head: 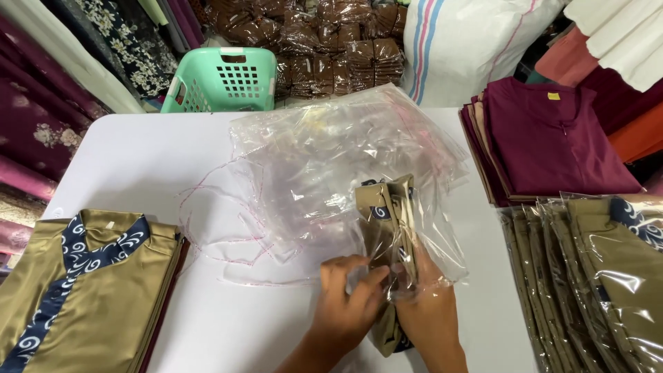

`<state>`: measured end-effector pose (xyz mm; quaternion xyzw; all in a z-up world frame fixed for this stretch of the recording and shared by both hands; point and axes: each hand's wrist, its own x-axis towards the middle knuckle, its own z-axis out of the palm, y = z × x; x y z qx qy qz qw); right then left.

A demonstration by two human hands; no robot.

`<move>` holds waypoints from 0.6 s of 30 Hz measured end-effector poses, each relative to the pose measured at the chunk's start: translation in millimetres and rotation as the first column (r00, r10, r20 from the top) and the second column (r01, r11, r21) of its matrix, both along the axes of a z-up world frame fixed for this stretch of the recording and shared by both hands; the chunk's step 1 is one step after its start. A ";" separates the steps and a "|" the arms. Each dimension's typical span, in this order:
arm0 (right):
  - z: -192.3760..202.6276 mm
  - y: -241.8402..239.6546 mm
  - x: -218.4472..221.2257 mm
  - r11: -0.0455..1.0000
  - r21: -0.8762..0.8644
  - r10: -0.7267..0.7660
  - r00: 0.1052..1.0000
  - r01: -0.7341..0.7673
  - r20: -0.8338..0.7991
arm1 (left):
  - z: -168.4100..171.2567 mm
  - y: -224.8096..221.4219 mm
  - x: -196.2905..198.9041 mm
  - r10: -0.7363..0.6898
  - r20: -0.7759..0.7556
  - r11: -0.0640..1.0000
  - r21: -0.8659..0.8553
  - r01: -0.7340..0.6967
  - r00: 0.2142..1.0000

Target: Packing folded shirts into clear plastic bags and sealing them at a packaging station.

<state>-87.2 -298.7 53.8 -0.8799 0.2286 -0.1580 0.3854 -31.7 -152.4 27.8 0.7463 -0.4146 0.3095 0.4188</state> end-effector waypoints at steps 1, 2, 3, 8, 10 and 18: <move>6.8 3.7 3.3 0.999 0.042 -0.001 0.997 -0.002 0.076 | -3.8 -0.5 -1.6 -0.025 0.026 0.998 0.050 0.023 0.999; 14.6 5.5 5.0 0.999 0.043 -0.004 0.997 0.001 0.078 | -3.4 0.8 -3.3 -0.028 0.027 0.998 0.052 0.026 0.999; 22.4 7.1 6.7 0.995 0.100 0.012 0.995 -0.022 0.101 | -3.0 2.1 -4.9 -0.082 -0.019 0.996 0.040 0.083 0.996; 7.5 1.3 6.7 0.973 0.228 0.000 0.987 -0.037 0.160 | 2.2 -1.0 -17.4 -0.006 -0.306 0.990 -0.135 -0.037 0.952; -30.6 -7.4 3.5 0.996 0.077 0.038 0.979 -0.054 0.199 | 7.7 -5.8 -19.6 -0.200 -0.808 0.958 -0.281 -0.064 0.554; -15.6 -1.9 -6.3 0.975 0.217 0.106 0.955 -0.045 -0.276 | -5.8 -5.8 -16.4 -0.165 -0.818 0.947 -0.287 -0.143 0.550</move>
